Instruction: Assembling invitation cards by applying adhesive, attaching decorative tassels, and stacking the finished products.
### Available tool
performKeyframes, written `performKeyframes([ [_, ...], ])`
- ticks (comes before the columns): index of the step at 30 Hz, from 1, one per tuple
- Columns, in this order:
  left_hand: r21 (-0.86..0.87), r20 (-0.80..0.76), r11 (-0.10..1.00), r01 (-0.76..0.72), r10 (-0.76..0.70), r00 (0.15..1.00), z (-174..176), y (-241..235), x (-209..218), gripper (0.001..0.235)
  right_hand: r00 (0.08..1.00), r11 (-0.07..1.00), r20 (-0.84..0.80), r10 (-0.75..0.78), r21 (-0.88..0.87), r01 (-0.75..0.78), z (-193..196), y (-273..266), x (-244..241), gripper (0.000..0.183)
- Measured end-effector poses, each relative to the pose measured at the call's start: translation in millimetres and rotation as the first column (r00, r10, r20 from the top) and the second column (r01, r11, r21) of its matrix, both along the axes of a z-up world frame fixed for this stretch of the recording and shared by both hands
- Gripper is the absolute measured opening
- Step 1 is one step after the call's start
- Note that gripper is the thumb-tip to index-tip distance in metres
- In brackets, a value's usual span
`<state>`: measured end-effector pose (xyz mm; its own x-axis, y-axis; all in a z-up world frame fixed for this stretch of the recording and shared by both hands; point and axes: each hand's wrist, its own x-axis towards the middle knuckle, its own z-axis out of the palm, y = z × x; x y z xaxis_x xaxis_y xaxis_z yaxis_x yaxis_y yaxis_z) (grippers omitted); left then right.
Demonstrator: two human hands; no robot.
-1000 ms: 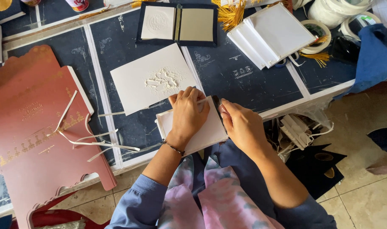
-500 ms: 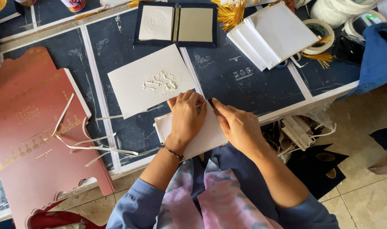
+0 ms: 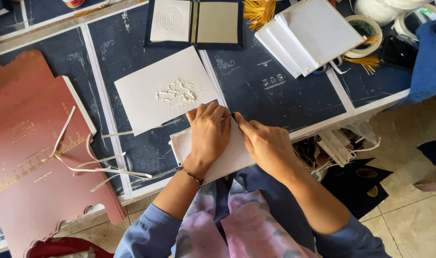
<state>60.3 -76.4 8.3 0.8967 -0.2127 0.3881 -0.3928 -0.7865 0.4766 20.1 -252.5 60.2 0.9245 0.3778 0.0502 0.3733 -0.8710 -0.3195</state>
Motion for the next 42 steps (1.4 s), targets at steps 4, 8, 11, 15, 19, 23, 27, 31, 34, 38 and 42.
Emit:
performKeyframes([
  [4, 0.03, 0.082, 0.999, 0.01, -0.012, 0.997, -0.1, -0.3, 0.2, 0.007, 0.997, 0.992, 0.062, 0.048, -0.117, -0.041, 0.6, 5.0, 1.1, 0.045],
  [8, 0.023, 0.091, 1.0, 0.009, -0.011, 0.996, 0.8, -1.4, -2.0, 0.007, 0.995, 0.986, 0.051, 0.088, -0.15, -0.08, 10.1, 10.1, 2.9, 0.044],
  [11, -0.021, 0.103, 1.0, 0.022, -0.02, 0.994, 7.1, -1.0, -3.8, 0.01, 0.995, 0.982, 0.022, 0.092, -0.166, -0.087, 8.5, 11.0, 5.1, 0.045],
  [15, -0.205, 0.058, 0.978, -0.046, 0.059, 0.997, 10.2, 8.3, -5.3, 0.003, 0.997, 0.986, 0.016, 0.074, -0.152, -0.071, 6.7, 9.1, 3.6, 0.049],
  [19, -0.529, -0.129, 0.829, -0.182, 0.134, 0.983, 25.8, 19.1, -6.7, 0.028, 0.998, 0.999, 0.053, 0.031, 0.006, -0.032, 1.7, 6.0, 4.2, 0.045],
  [23, -0.532, -0.179, 0.814, -0.232, 0.16, 0.971, 33.9, 51.0, -8.5, 0.028, 1.0, 0.963, -0.019, 0.001, 0.27, 0.004, -5.5, -14.6, 8.6, 0.035],
  [27, -0.589, -0.297, 0.78, -0.21, 0.033, 0.954, 38.2, 92.7, -15.4, 0.031, 0.997, 0.787, -0.045, -0.055, 0.613, 0.071, -25.0, -50.4, 13.9, 0.043],
  [31, -0.559, -0.345, 0.8, -0.218, 0.014, 0.938, 47.0, 128.5, -30.5, 0.02, 0.996, 0.672, -0.093, -0.007, 0.737, 0.073, -0.7, -51.0, -1.0, 0.043],
  [34, -0.559, -0.361, 0.807, -0.193, -0.027, 0.932, 32.5, 139.2, -33.7, 0.017, 0.981, 0.682, -0.183, 0.066, 0.726, 0.09, 24.8, -12.1, -26.8, 0.039],
  [38, -0.593, -0.388, 0.79, -0.154, -0.113, 0.915, 17.2, 130.9, -33.0, 0.025, 0.98, 0.828, -0.052, 0.193, 0.544, -0.134, 36.9, 33.8, -36.4, 0.044],
  [42, -0.595, -0.351, 0.787, -0.16, -0.076, 0.933, 1.3, 130.6, -27.5, 0.017, 0.962, 0.923, 0.03, 0.272, 0.274, -0.27, 22.4, 61.1, -31.1, 0.042],
])
